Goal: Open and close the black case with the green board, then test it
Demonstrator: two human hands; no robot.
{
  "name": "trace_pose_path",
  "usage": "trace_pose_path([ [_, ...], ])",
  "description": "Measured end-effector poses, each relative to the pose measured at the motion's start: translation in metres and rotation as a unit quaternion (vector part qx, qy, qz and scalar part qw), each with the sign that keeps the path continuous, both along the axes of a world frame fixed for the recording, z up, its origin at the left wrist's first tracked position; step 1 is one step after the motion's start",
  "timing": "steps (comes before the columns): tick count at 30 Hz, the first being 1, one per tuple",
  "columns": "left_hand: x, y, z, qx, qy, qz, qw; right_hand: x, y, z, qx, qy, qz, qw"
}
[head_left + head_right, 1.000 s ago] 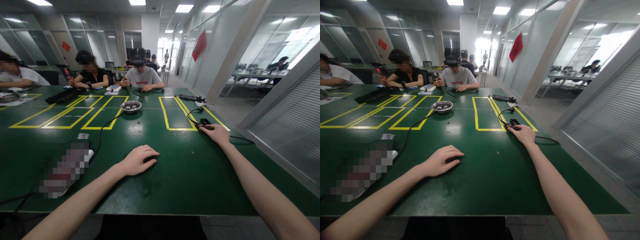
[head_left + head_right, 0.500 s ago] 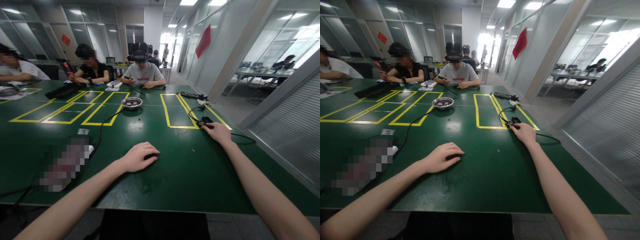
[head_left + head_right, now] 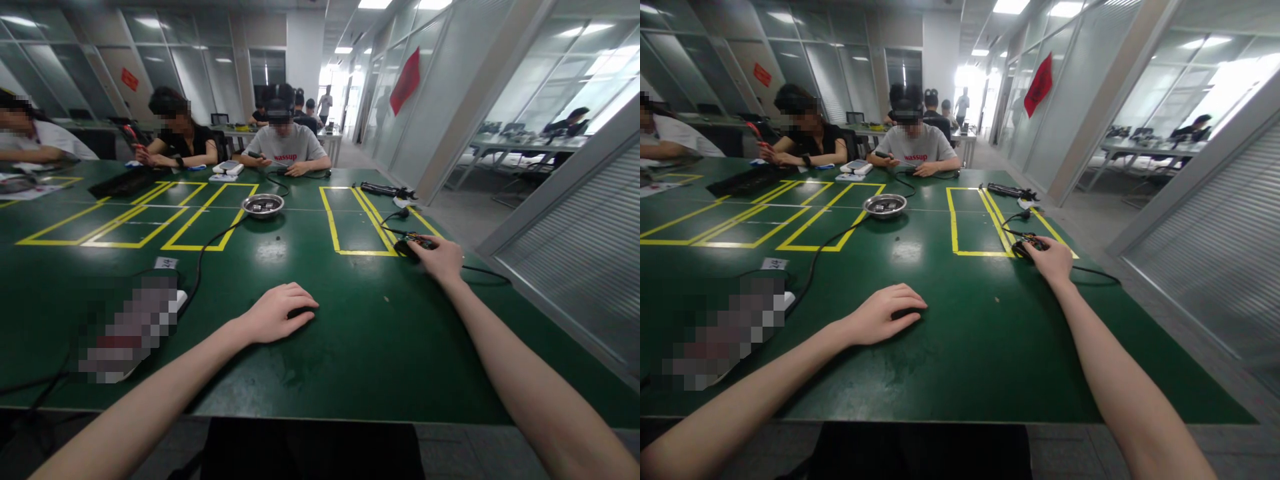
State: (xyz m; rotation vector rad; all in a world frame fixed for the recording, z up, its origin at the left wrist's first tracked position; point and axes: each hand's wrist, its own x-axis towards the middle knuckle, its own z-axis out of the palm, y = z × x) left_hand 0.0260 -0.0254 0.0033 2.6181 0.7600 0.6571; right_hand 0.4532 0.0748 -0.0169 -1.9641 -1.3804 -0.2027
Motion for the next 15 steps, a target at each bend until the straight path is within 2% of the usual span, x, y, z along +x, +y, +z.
trace_pose_path([
  [4,0.0,0.0,0.001,-0.005,0.003,-0.001,1.0,0.001,-0.002,-0.002,0.036,-0.02,-0.007,0.999],
  [7,0.0,0.0,0.001,-0.007,0.002,-0.001,1.0,0.002,-0.001,-0.007,-0.011,-0.041,0.0,0.999],
  [10,0.0,0.0,0.0,-0.01,0.0,-0.002,1.0,0.005,0.004,-0.012,-0.064,-0.048,0.035,0.996],
  [15,0.0,0.0,0.0,-0.011,0.003,-0.001,1.0,0.016,0.011,-0.017,-0.091,-0.042,0.056,0.993],
])
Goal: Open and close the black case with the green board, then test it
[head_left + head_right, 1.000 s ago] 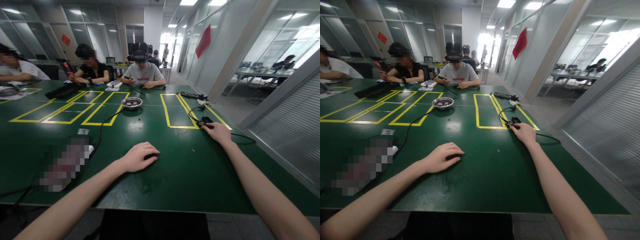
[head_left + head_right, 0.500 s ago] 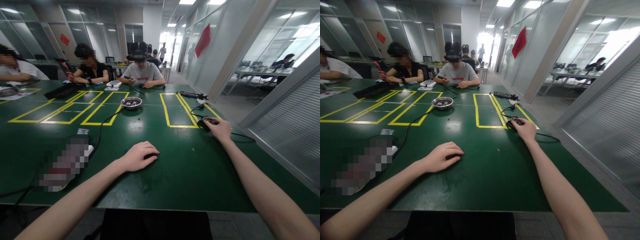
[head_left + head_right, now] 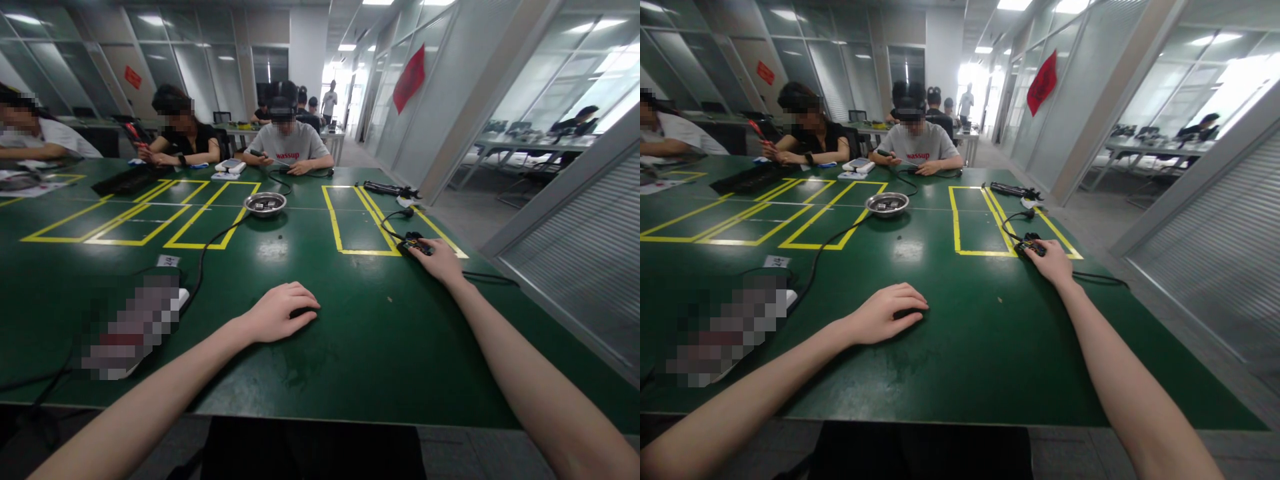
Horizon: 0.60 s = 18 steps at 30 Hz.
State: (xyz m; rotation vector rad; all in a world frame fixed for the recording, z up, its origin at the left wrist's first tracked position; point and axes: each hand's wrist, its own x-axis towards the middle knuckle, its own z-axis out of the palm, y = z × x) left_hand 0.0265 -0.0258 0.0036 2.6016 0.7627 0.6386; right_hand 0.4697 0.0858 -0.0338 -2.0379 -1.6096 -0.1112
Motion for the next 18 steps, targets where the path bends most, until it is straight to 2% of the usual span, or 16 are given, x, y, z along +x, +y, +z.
trace_pose_path([
  [15,0.001,0.001,-0.001,0.005,0.001,0.002,1.0,-0.006,-0.009,0.01,-0.057,0.013,0.033,0.998],
  [18,0.0,0.001,-0.001,0.005,-0.003,0.0,1.0,-0.017,-0.013,0.011,-0.059,0.018,0.063,0.996],
])
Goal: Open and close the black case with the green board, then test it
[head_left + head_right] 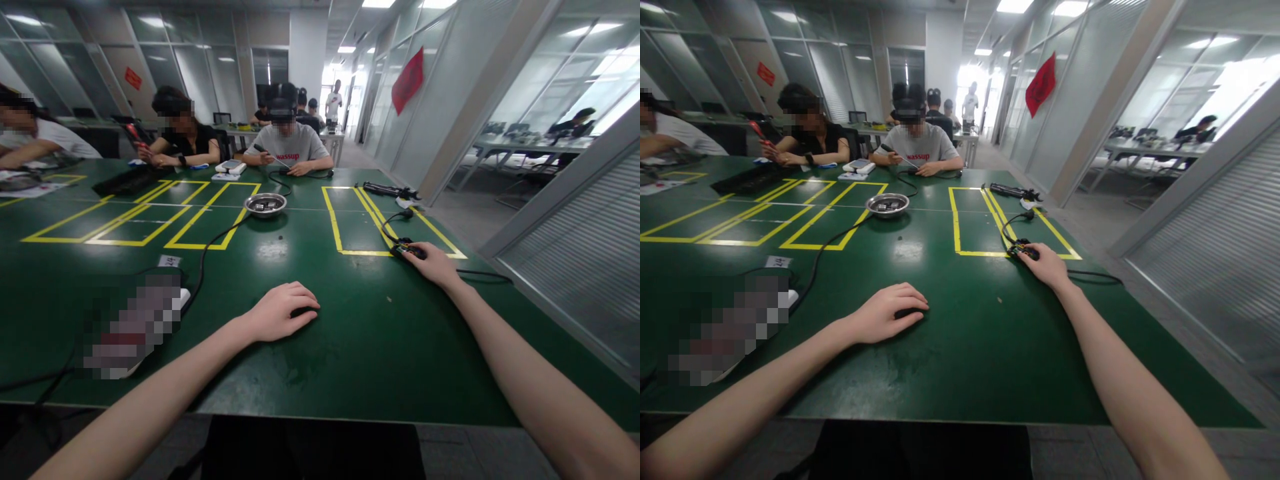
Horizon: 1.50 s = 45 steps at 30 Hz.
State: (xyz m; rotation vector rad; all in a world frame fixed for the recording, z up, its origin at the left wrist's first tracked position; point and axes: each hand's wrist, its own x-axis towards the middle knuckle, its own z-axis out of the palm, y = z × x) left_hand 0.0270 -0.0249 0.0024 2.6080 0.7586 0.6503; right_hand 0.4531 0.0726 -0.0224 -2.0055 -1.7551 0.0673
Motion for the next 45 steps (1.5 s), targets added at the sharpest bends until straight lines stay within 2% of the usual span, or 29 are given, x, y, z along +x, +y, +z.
trace_pose_path([
  [3,0.0,0.0,-0.001,0.001,-0.001,0.002,1.0,-0.029,-0.007,-0.001,0.02,0.008,0.071,0.997],
  [7,0.001,0.002,-0.001,0.02,-0.01,0.028,0.999,-0.094,-0.027,-0.002,0.059,0.034,0.225,0.972],
  [9,0.0,0.003,0.0,0.037,-0.032,0.054,0.997,-0.132,-0.046,-0.001,0.066,0.062,0.323,0.942],
  [12,-0.002,0.005,0.002,0.05,-0.066,0.064,0.995,-0.179,-0.076,0.004,0.046,0.091,0.464,0.88],
  [15,-0.006,0.005,0.004,0.021,-0.048,0.045,0.998,-0.205,-0.097,0.009,0.022,0.108,0.531,0.84],
  [20,-0.009,0.004,0.004,0.005,-0.023,0.032,0.999,-0.207,-0.101,0.009,0.016,0.138,0.527,0.838],
  [26,-0.014,0.01,0.001,0.017,0.001,0.032,0.999,-0.201,-0.094,0.004,0.103,0.197,0.457,0.861],
  [31,-0.013,0.014,-0.005,0.004,-0.002,0.029,1.0,-0.197,-0.088,0.004,0.128,0.209,0.425,0.871],
  [38,-0.004,0.017,-0.009,0.011,-0.007,0.028,1.0,-0.196,-0.084,0.002,0.093,0.19,0.444,0.871],
  [45,-0.001,0.022,-0.018,0.007,0.0,0.048,0.999,-0.199,-0.084,0.0,0.064,0.109,0.418,0.899],
])
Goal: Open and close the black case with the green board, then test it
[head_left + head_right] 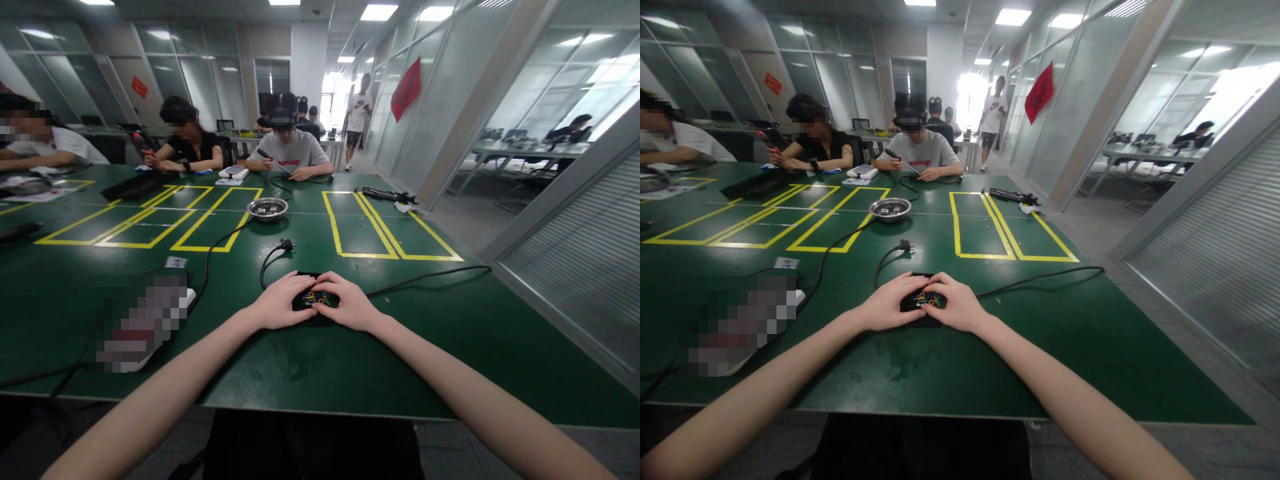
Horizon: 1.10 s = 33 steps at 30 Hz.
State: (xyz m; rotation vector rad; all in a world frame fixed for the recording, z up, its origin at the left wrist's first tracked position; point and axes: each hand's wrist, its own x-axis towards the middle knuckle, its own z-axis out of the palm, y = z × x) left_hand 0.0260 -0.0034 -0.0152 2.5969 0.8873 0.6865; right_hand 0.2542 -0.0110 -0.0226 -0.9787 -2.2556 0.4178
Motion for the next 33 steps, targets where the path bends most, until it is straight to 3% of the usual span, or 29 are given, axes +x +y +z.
trace_pose_path([
  [7,-0.009,0.001,0.007,0.024,-0.067,0.034,0.997,0.0,0.003,0.003,0.001,-0.059,-0.033,0.998],
  [11,-0.017,0.003,0.007,0.018,-0.047,0.063,0.997,0.002,0.006,0.002,0.006,-0.062,-0.054,0.997],
  [19,-0.016,0.006,0.003,0.025,-0.001,0.071,0.997,0.011,0.011,0.004,-0.01,-0.036,-0.007,0.999],
  [28,-0.015,0.007,0.004,0.029,-0.003,0.069,0.997,0.013,0.011,0.005,0.008,-0.056,-0.027,0.998],
  [33,-0.015,0.008,0.004,0.024,0.007,0.076,0.997,0.013,0.015,0.002,0.021,-0.032,-0.006,0.999],
])
